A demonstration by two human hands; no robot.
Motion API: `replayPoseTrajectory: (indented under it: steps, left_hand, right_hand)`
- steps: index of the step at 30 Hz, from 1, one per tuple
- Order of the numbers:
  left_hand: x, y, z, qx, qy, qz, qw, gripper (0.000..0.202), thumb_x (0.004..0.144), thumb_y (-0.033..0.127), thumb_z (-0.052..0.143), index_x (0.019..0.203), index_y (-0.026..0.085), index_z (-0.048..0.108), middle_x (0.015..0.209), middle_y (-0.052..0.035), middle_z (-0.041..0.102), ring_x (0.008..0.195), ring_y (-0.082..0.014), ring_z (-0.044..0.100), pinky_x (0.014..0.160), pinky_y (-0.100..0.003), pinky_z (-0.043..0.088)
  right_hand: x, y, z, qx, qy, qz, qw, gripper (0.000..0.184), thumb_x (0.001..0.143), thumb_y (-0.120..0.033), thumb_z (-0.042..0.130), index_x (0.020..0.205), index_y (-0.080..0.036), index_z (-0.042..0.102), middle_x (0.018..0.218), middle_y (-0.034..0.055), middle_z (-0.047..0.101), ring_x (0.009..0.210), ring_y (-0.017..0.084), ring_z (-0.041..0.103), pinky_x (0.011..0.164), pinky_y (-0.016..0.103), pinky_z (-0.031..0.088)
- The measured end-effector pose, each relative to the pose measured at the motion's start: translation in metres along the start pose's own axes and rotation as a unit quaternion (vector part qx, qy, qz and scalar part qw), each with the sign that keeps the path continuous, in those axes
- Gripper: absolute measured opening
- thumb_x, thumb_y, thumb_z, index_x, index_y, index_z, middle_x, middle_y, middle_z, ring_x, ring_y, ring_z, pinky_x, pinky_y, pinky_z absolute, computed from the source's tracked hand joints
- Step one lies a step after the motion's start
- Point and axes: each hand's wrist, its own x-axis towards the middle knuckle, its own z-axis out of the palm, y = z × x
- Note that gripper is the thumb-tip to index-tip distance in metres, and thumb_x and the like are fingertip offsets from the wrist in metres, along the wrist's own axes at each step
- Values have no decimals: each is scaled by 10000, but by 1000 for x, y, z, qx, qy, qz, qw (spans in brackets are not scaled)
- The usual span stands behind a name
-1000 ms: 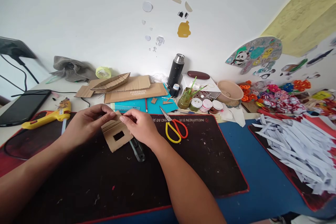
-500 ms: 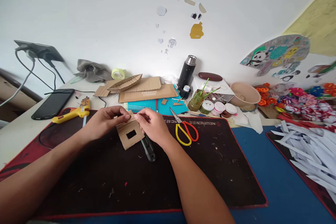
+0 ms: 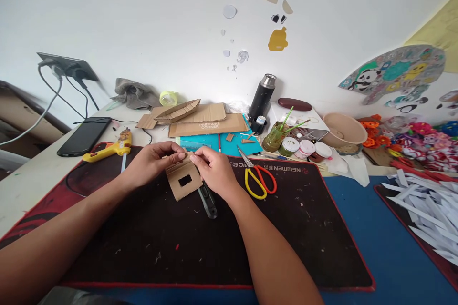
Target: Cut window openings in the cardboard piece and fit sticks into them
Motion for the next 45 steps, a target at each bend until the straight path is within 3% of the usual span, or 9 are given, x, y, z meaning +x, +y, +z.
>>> replayPoseTrajectory:
  steps: [9, 13, 19, 23, 26, 34, 40, 45]
  left_hand:
    - [1, -4, -6, 27, -48, -4, 998, 445, 889, 643, 746, 951, 205, 788, 998, -67, 810, 923, -245, 716, 867, -371, 551]
    - [0, 0, -5, 59, -51, 8, 997, 414, 921, 621, 712, 933, 212, 779, 985, -54, 806, 910, -235, 702, 848, -359, 533]
    - [-2, 6, 3, 54, -42, 12, 998, 435, 921, 643, 696, 907, 214, 773, 970, -51, 806, 910, -240, 692, 836, -351, 521]
    - [-2, 5, 4, 38, -41, -6, 998, 493, 872, 699, 733, 947, 214, 783, 912, -35, 789, 868, -232, 679, 783, -331, 511]
    - [-2, 3, 4, 49, -52, -13, 997, 499, 878, 706, 720, 872, 210, 771, 833, -22, 753, 802, -211, 639, 736, -318, 479]
    - [-2, 5, 3, 41, -40, 6, 998, 474, 966, 660, 604, 845, 205, 655, 761, 6, 644, 733, -180, 575, 679, -294, 460]
    - [-5, 6, 6, 96, -62, 42, 993, 410, 1010, 579, 554, 914, 205, 691, 891, -31, 736, 837, -217, 642, 764, -326, 490]
    - [-4, 5, 6, 86, -45, 32, 995, 493, 1020, 641, 502, 856, 209, 673, 774, -5, 678, 756, -194, 602, 723, -306, 480]
  right_hand:
    - [-1, 3, 2, -21, 0, 13, 1000, 255, 1001, -465, 640, 886, -237, 660, 698, -34, 616, 554, 136, 554, 551, 274, 418]
    - [-2, 5, 3, 10, -22, 16, 1000, 243, 1025, -469, 623, 942, -243, 659, 670, -50, 603, 551, 144, 588, 560, 275, 427]
    - [-1, 2, 1, -48, -3, 7, 999, 231, 1040, -409, 602, 883, -244, 639, 564, -70, 567, 532, 146, 573, 607, 280, 424]
    - [-1, -1, 2, -36, 32, -5, 999, 240, 1050, -414, 574, 888, -246, 628, 574, -64, 567, 529, 149, 569, 615, 286, 434]
    - [-1, 0, 2, -9, 39, -2, 999, 269, 1049, -456, 574, 887, -246, 622, 584, -61, 558, 509, 146, 558, 587, 288, 432]
    - [-1, 9, 4, 37, -1, 10, 999, 294, 1041, -534, 605, 987, -248, 641, 660, -54, 577, 511, 147, 578, 529, 283, 437]
    - [-2, 2, 2, -59, -12, 11, 998, 323, 1067, -478, 558, 856, -249, 643, 517, -62, 545, 513, 159, 540, 577, 288, 404]
    - [-2, 2, 3, -64, 2, 4, 998, 305, 1057, -480, 569, 888, -251, 680, 557, -54, 548, 556, 168, 560, 591, 286, 403]
